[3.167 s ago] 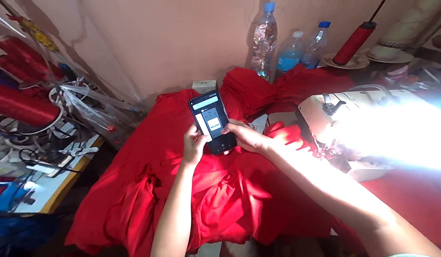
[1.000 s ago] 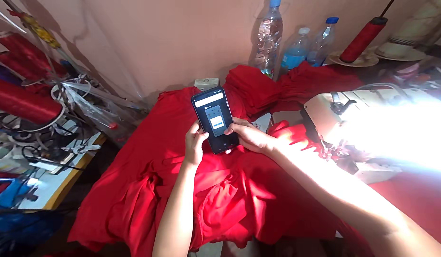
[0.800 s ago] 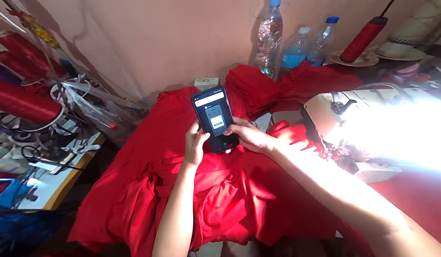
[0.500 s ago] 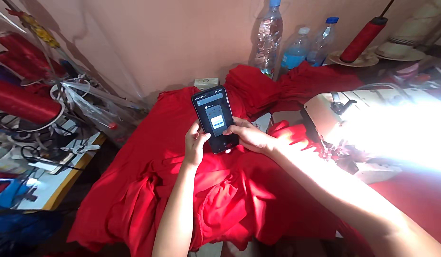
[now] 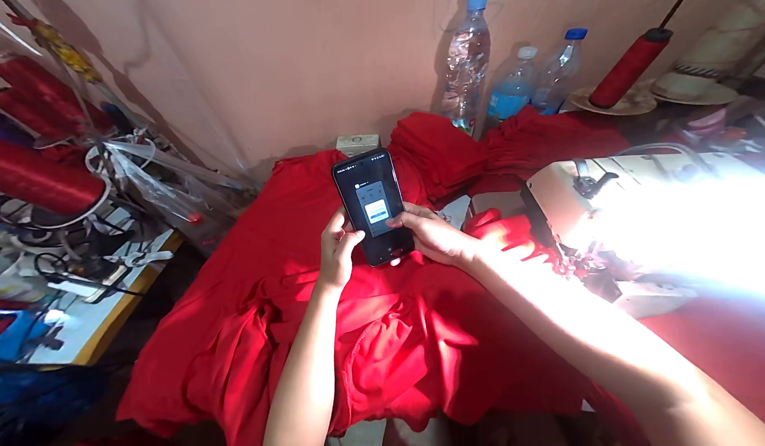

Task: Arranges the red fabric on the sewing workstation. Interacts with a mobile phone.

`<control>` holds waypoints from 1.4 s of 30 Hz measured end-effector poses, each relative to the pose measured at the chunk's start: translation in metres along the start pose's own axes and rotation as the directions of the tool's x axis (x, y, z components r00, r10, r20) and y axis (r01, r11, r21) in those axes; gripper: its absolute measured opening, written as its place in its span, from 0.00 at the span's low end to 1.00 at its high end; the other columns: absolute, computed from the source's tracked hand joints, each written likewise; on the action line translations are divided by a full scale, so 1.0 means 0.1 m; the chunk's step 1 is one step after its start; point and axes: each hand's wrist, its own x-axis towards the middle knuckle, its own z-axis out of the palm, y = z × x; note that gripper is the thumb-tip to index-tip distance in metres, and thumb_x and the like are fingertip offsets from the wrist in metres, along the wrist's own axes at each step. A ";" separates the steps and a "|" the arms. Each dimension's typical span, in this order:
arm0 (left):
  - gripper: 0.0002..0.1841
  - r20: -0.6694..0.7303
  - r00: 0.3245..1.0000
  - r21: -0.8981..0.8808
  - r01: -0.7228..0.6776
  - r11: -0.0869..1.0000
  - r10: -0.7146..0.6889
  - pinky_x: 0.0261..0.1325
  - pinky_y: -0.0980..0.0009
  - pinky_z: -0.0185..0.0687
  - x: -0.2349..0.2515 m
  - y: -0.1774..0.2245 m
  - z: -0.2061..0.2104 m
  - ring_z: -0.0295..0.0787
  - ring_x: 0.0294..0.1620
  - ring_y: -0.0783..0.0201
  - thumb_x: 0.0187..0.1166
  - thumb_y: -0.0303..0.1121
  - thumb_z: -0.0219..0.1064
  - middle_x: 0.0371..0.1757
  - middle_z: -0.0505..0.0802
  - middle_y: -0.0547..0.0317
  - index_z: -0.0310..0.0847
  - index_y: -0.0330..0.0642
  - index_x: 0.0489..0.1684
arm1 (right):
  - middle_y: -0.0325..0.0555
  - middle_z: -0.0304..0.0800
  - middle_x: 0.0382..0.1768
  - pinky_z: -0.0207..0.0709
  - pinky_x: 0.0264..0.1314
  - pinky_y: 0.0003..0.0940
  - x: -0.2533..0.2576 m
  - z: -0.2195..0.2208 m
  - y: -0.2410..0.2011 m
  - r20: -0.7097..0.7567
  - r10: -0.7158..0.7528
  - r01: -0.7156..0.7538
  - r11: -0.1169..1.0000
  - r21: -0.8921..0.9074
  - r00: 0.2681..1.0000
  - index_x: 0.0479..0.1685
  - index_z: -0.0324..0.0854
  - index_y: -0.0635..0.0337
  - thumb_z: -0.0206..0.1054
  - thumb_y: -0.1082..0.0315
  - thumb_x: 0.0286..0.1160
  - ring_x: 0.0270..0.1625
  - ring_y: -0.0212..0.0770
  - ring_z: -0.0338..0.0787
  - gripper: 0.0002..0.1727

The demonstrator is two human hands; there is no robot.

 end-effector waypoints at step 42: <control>0.27 -0.022 0.999 0.185 0.028 0.982 -0.024 0.74 0.76 0.74 -0.02 0.07 0.07 0.81 0.64 0.85 0.94 0.43 0.39 0.59 0.89 0.63 0.76 0.27 0.67 | 0.45 0.91 0.47 0.87 0.31 0.34 0.04 -0.06 0.01 -0.023 0.110 -0.111 0.994 -0.017 0.994 0.65 0.78 0.51 0.40 0.36 0.90 0.41 0.39 0.93 0.33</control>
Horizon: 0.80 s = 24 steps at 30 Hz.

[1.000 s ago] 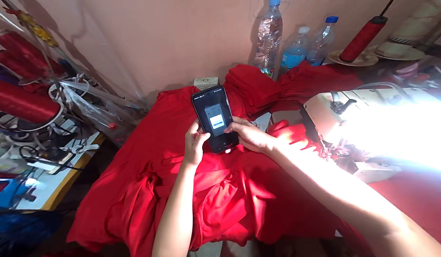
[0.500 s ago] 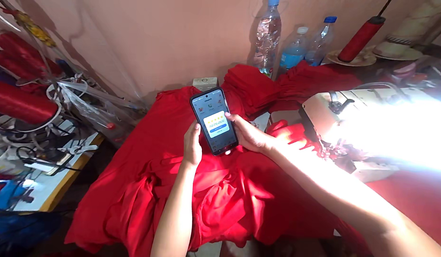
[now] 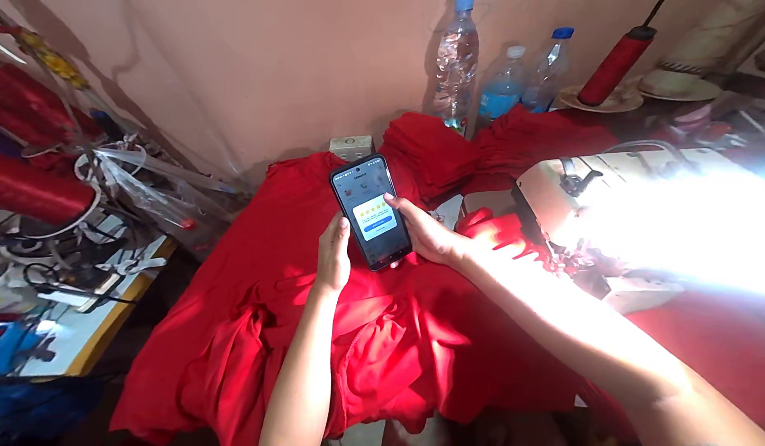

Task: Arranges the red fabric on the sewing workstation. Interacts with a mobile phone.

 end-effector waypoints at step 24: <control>0.23 -0.033 0.999 -0.036 0.018 0.999 -0.020 0.69 0.76 0.78 0.02 -0.03 -0.01 0.84 0.57 0.85 0.93 0.36 0.38 0.52 0.90 0.69 0.78 0.31 0.62 | 0.44 0.92 0.47 0.87 0.29 0.32 -0.03 0.01 0.00 0.062 -0.036 0.036 0.999 0.002 0.997 0.66 0.75 0.51 0.34 0.38 0.91 0.40 0.38 0.94 0.33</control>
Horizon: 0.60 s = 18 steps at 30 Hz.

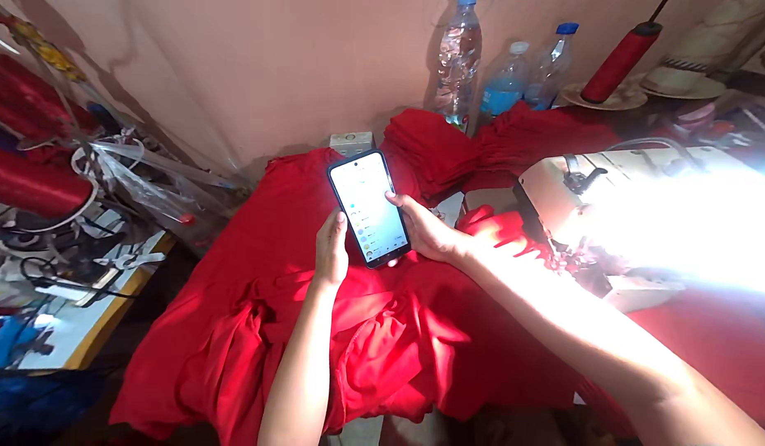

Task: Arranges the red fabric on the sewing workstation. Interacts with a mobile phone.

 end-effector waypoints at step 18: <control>0.23 -0.013 1.000 -0.032 -0.017 0.999 0.017 0.68 0.73 0.81 0.00 -0.03 -0.05 0.86 0.57 0.82 0.95 0.41 0.40 0.52 0.90 0.70 0.80 0.37 0.61 | 0.42 0.92 0.48 0.88 0.31 0.31 -0.04 0.06 0.02 0.046 0.001 -0.001 1.000 0.019 0.999 0.70 0.70 0.47 0.44 0.51 0.93 0.40 0.36 0.94 0.20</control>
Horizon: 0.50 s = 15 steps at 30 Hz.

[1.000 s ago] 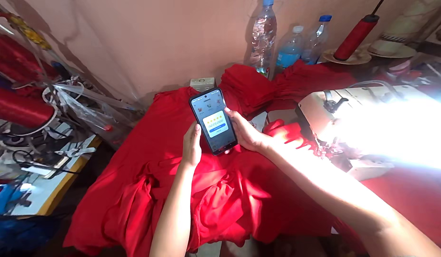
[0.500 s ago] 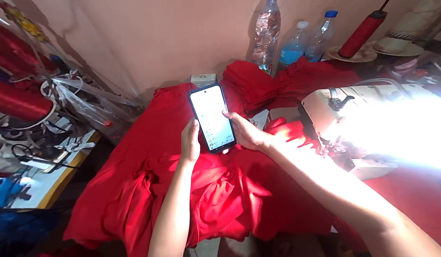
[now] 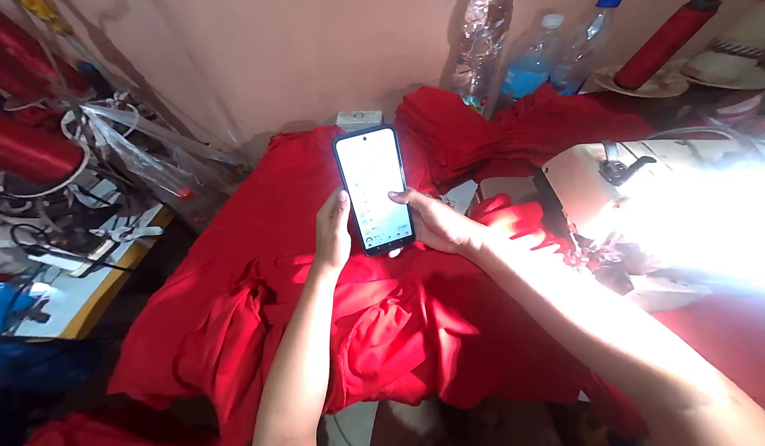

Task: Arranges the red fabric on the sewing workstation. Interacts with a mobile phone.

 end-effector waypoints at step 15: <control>0.21 -0.021 1.000 -0.037 0.009 0.999 -0.010 0.66 0.75 0.83 0.02 -0.01 0.01 0.87 0.54 0.83 0.95 0.37 0.39 0.47 0.91 0.74 0.81 0.40 0.55 | 0.45 0.88 0.49 0.90 0.33 0.32 -0.07 0.10 -0.08 -0.055 -0.017 0.015 0.999 -0.047 0.998 0.77 0.63 0.53 0.51 0.79 0.83 0.40 0.38 0.93 0.24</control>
